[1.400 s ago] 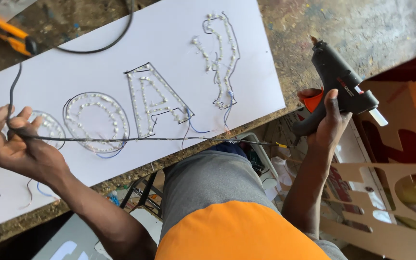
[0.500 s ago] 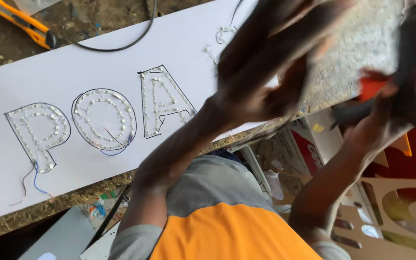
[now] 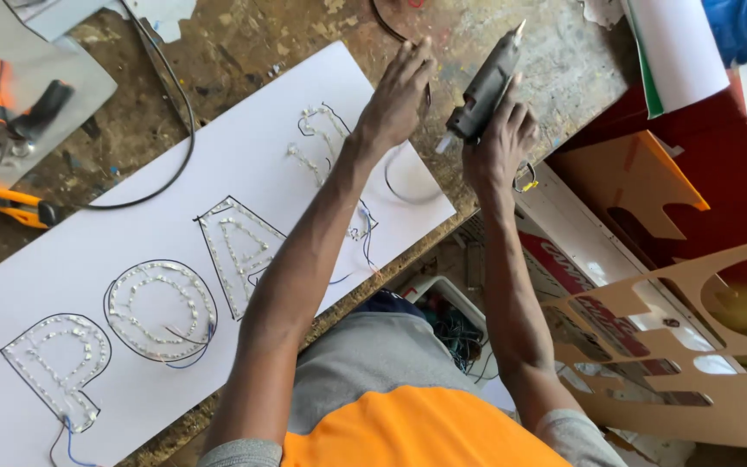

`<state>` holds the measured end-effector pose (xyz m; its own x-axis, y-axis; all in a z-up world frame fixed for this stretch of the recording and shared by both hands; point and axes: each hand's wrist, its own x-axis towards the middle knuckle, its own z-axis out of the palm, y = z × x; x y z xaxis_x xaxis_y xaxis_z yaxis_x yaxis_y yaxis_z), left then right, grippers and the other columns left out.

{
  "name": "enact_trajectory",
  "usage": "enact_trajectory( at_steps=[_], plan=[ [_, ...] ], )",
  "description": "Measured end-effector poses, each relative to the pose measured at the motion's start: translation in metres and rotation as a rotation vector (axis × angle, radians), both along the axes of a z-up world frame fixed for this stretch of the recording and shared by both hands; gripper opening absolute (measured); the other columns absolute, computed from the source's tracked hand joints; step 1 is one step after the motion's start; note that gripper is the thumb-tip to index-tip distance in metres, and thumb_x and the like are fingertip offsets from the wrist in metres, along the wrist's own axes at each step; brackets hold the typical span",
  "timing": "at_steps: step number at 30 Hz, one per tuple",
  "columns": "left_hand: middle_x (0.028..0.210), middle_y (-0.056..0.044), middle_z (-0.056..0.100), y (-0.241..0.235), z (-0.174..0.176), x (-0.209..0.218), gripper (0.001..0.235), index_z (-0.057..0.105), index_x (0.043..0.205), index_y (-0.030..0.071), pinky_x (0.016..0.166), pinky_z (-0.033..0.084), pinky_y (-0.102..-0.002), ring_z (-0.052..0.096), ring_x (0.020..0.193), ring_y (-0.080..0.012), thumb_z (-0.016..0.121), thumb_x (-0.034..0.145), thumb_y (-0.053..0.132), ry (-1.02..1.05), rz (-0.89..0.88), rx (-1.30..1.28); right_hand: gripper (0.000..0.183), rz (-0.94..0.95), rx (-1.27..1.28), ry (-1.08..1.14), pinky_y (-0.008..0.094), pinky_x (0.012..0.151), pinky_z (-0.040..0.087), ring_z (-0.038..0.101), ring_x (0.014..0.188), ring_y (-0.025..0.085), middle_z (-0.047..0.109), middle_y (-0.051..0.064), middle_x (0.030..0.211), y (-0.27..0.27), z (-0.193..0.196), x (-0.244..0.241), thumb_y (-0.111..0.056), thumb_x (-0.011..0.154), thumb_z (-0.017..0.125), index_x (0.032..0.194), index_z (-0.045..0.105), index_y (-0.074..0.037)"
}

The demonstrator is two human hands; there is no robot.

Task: Assembling a custom sign by gluing LED components and soldering wires

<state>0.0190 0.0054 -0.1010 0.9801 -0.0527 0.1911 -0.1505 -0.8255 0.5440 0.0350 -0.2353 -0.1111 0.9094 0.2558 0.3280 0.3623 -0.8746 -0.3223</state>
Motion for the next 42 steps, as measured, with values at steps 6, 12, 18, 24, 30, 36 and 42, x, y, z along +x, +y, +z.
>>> enact_trajectory(
  at_steps=[6,12,18,24,30,36,42],
  plan=[
    [0.136,-0.020,0.069,-0.006,0.023,-0.067,0.045,0.072,0.138,0.001,0.100,0.067,-0.055,0.076,0.116,-0.0446,0.064,0.096,-0.012,-0.229,0.245,-0.132,0.129,0.010,-0.042,0.208,0.071,0.116,0.039,0.040,0.148,0.053,0.050,0.023,0.156,-0.007,-0.005,-0.005,-0.017,0.078,0.082,0.185,0.009,-0.011],
    [0.127,-0.020,0.068,-0.010,-0.021,-0.095,0.048,0.067,0.143,0.006,0.091,0.067,-0.061,0.078,0.109,-0.0497,0.078,0.097,0.014,0.186,0.153,-0.098,0.083,0.176,0.261,0.071,0.058,0.111,0.046,0.051,0.137,0.040,0.060,0.016,0.140,0.017,0.027,-0.076,-0.002,0.093,0.088,0.167,0.050,-0.011],
    [0.122,-0.024,0.069,-0.024,-0.018,-0.078,0.038,0.068,0.131,0.000,0.095,0.065,-0.064,0.078,0.109,-0.0559,0.071,0.094,-0.009,0.146,0.099,-0.193,0.059,0.353,0.198,0.138,0.050,0.100,0.054,0.063,0.119,0.034,0.069,0.005,0.127,-0.019,0.031,-0.147,-0.037,0.093,0.092,0.149,0.077,-0.027],
    [0.113,-0.016,0.068,-0.048,-0.040,-0.017,0.024,0.067,0.114,0.008,0.094,0.065,-0.065,0.077,0.107,-0.0540,0.071,0.094,-0.005,0.027,0.167,-0.281,0.050,0.353,0.140,0.175,0.050,0.104,0.054,0.061,0.122,0.033,0.070,0.003,0.134,-0.024,0.000,-0.145,-0.036,0.091,0.089,0.140,0.082,-0.032],
    [0.119,-0.018,0.061,-0.075,0.055,-0.026,0.026,0.068,0.119,0.001,0.103,0.067,-0.056,0.071,0.121,-0.0536,0.073,0.095,-0.009,-0.215,0.209,-0.548,0.030,0.267,0.231,0.012,0.051,0.092,0.053,0.062,0.114,0.038,0.066,0.007,0.120,0.004,-0.020,-0.070,-0.027,0.091,0.089,0.117,0.075,-0.019],
    [0.122,-0.021,0.063,-0.033,0.046,-0.077,0.024,0.074,0.126,0.002,0.106,0.069,-0.048,0.074,0.118,-0.0485,0.075,0.103,0.006,-0.178,0.231,-0.697,0.035,0.194,0.293,-0.192,0.052,0.095,0.056,0.068,0.110,0.044,0.068,0.017,0.116,0.022,-0.015,0.011,-0.010,0.090,0.080,0.124,0.076,-0.014],
    [0.116,-0.018,0.073,0.052,0.036,-0.177,0.018,0.079,0.123,0.004,0.102,0.068,-0.045,0.080,0.116,-0.0365,0.075,0.109,0.014,-0.162,0.385,-0.807,0.083,0.058,0.393,-0.147,0.059,0.136,0.036,0.040,0.161,0.048,0.039,0.025,0.175,0.036,-0.032,0.049,-0.002,0.091,0.098,0.164,0.059,-0.009]
  ],
)
